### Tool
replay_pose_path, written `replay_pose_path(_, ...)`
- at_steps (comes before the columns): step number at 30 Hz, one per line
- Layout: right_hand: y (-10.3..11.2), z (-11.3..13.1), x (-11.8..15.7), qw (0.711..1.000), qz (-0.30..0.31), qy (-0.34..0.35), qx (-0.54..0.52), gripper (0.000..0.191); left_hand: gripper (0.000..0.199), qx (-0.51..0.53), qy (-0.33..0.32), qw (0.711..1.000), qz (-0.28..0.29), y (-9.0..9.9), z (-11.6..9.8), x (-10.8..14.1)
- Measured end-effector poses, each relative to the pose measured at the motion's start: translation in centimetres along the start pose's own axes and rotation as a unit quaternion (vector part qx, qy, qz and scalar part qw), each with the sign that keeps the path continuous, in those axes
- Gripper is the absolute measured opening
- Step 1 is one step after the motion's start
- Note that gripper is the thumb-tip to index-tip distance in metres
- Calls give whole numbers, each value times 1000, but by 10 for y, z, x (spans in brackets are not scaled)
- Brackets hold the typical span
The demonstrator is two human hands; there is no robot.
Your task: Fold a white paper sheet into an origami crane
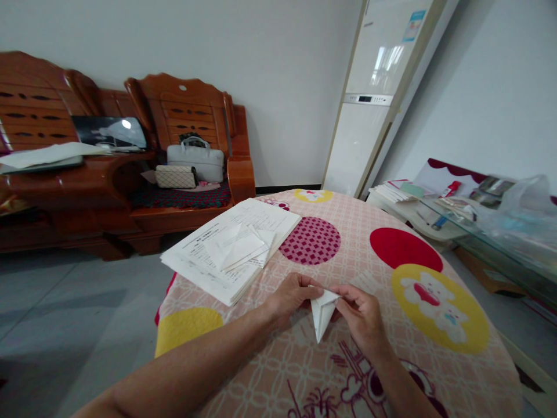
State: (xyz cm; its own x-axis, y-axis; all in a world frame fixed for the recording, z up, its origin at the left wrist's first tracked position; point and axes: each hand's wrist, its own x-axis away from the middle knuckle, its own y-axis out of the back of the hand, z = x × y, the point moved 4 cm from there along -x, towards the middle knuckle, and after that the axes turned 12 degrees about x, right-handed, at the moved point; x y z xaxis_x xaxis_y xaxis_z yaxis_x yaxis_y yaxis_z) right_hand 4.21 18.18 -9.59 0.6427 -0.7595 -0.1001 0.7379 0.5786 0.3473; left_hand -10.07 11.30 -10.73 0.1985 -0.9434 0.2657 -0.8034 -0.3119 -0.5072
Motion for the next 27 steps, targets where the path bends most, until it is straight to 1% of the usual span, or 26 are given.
replay_pose_path(2,-3,-4,0,997,22,-58,-49,22,29,-9,-17,1000,-6,0,0,0)
replay_pose_path(5,-4,-7,0,992,40,-91,-83,23,31,-15,-29,999,-9,1,0,-1)
replay_pose_path(11,-4,-7,2,991,62,-82,-82,25,32,-22,-27,999,-18,4,4,-3)
replay_pose_path(19,-3,0,4,992,79,-56,-77,31,31,-14,-35,999,-24,3,0,0)
replay_pose_path(24,-6,-6,4,983,76,-70,-150,28,31,24,-25,999,-20,2,2,0)
replay_pose_path(27,-8,-9,4,978,81,-73,-179,25,29,28,-30,999,-18,2,3,0)
